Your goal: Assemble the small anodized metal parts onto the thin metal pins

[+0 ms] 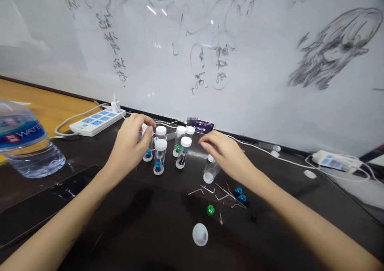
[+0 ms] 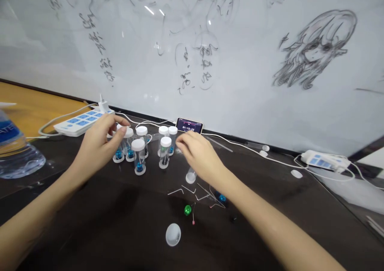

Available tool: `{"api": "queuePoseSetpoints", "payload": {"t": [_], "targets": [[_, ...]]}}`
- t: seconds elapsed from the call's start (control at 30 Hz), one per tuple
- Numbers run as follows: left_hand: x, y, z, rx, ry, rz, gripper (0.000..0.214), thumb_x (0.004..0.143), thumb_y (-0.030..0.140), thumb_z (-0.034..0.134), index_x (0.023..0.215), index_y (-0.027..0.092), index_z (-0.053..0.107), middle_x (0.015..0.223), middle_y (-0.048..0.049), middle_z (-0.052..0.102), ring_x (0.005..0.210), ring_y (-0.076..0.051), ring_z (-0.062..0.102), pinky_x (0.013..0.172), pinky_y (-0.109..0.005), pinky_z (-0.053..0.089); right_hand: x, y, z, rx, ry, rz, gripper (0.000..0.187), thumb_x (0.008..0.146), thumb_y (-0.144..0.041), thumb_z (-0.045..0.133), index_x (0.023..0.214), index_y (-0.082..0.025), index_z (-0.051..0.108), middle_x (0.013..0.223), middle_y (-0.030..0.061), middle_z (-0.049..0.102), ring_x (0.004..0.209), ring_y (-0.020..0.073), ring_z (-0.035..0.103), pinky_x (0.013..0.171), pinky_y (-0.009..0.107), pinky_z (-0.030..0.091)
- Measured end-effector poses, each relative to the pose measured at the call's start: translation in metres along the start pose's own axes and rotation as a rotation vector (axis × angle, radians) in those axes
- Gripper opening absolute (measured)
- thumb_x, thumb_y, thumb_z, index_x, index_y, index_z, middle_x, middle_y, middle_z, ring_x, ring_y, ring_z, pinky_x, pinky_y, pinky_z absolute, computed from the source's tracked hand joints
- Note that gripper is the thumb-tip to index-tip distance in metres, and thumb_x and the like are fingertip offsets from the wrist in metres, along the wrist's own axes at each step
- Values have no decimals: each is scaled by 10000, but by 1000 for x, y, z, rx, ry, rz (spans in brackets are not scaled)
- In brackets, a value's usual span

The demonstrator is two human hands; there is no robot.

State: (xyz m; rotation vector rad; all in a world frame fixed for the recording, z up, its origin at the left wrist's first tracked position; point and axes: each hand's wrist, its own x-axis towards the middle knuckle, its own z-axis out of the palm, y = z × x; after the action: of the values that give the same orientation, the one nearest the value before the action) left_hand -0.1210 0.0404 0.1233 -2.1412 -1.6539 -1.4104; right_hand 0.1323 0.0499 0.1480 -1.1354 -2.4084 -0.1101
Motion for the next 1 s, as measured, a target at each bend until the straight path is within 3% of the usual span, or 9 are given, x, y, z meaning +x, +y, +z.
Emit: {"api": "queuePoseSetpoints", "payload": {"t": [0.13, 0.23, 0.43, 0.53, 0.67, 0.73, 0.83, 0.9, 1.0], "targets": [[5, -15, -7, 74, 25, -1, 111, 861, 218, 419, 892, 220, 526, 899, -45, 567, 903, -237, 533, 816, -387, 428, 42, -11, 29, -325, -66, 7, 372, 918, -471, 443, 894, -138, 610, 852, 115, 650, 797, 255, 613, 630, 333, 440], [9, -31, -9, 153, 30, 9, 103, 855, 241, 436, 877, 223, 535, 904, -55, 570, 932, -260, 523, 863, -425, 405, 55, -14, 44, -436, -157, 31, 405, 879, -498, 509, 858, -111, 626, 792, 129, 657, 701, 259, 634, 560, 317, 415], [15, -52, -8, 137, -100, 55, 227, 825, 336, 522, 994, 190, 559, 984, -78, 613, 1009, -282, 521, 901, -439, 395, 58, -1, 40, -318, -269, -121, 178, 839, -243, 646, 984, -144, 618, 894, 94, 653, 770, 208, 628, 597, 276, 418], [15, -55, -2, 79, -182, 91, 341, 801, 362, 570, 1083, 173, 546, 1081, -98, 613, 1060, -279, 518, 927, -435, 393, 57, 1, 31, -285, -324, -180, 210, 812, -159, 667, 1014, -170, 611, 928, 74, 640, 784, 188, 614, 615, 268, 421], [13, -59, 9, 65, -209, 139, 300, 810, 324, 571, 1065, 166, 573, 1098, -107, 635, 1105, -279, 509, 971, -454, 364, 61, -17, 23, -350, -254, -140, 252, 811, -272, 682, 1017, -148, 605, 934, 94, 641, 839, 237, 606, 622, 295, 426], [12, -62, 14, 68, -202, 174, 247, 819, 299, 561, 1028, 170, 591, 1065, -100, 658, 1129, -284, 498, 988, -463, 349, 67, -35, 25, -347, -145, -155, 267, 888, -374, 566, 1001, -136, 606, 961, 110, 645, 904, 251, 593, 702, 322, 431], [11, -67, 18, 76, -189, 202, 217, 824, 281, 553, 1010, 179, 596, 1063, -99, 665, 1191, -301, 455, 995, -479, 342, 75, -62, 38, -308, -70, -154, 458, 925, -526, 383, 1041, -132, 588, 979, 125, 653, 939, 262, 585, 757, 348, 418], [12, -69, 17, 96, -186, 213, 213, 820, 291, 561, 1001, 185, 597, 1101, -106, 648, 1210, -312, 440, 995, -491, 339, 79, -72, 49, -294, -136, -140, 534, 874, -596, 425, 1083, -127, 573, 957, 133, 663, 878, 270, 607, 708, 347, 420], [14, -70, 10, 135, -172, 221, 205, 809, 316, 580, 975, 198, 605, 1166, -114, 606, 1199, -325, 445, 989, -514, 335, 81, -73, 57, -286, -258, -138, 359, 884, -451, 523, 1039, -134, 589, 905, 115, 676, 770, 252, 631, 611, 325, 404]]}}
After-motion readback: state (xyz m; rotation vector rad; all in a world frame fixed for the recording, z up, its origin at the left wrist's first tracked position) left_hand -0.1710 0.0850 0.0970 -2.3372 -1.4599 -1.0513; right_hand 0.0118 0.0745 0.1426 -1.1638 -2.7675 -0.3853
